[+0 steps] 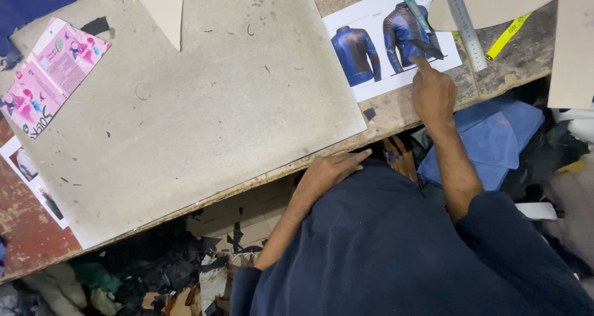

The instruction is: The person cuts a blue fabric piece along white chalk lines using a utility knife, then measures and marks another piece with a ruler and marker. They smooth the fabric, place a dark pattern on it, and adjust the pattern's position on the table.

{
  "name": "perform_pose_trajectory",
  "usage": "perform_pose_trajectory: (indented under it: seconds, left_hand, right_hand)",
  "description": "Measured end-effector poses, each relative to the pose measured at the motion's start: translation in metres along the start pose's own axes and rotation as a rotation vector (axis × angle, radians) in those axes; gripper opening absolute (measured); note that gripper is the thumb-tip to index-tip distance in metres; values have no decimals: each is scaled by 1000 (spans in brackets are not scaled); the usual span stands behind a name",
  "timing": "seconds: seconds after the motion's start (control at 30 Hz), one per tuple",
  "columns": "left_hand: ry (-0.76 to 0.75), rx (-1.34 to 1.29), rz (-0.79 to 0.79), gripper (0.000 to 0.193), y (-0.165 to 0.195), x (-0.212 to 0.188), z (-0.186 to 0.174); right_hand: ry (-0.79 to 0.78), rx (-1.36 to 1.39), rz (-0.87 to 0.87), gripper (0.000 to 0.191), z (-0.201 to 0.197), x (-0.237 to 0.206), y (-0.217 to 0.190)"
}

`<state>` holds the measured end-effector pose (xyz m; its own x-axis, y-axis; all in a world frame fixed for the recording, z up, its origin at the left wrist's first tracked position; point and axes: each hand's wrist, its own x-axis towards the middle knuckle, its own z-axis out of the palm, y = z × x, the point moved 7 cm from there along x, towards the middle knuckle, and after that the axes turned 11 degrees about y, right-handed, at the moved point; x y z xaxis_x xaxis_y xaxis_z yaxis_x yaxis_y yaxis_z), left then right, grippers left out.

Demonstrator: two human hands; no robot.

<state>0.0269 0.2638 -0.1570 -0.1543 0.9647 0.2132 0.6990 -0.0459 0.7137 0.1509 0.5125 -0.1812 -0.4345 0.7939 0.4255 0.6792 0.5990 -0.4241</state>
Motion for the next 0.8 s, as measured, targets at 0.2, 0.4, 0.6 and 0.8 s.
perform_pose_trajectory:
  seconds: [0.2, 0.4, 0.6, 0.8]
  left_hand:
    - [195, -226, -48, 25, 1, -15, -34]
    - [198, -221, -15, 18, 3, -30, -67]
    - [134, -241, 41, 16, 3, -54, -115]
    - [157, -200, 22, 18, -26, -95, -173]
  right_hand:
    - [112, -106, -62, 38, 19, -21, 2]
    - [167, -84, -58, 36, 20, -25, -1]
    - [263, -50, -95, 33, 20, -35, -3]
    - [253, -139, -72, 39, 25, -38, -7]
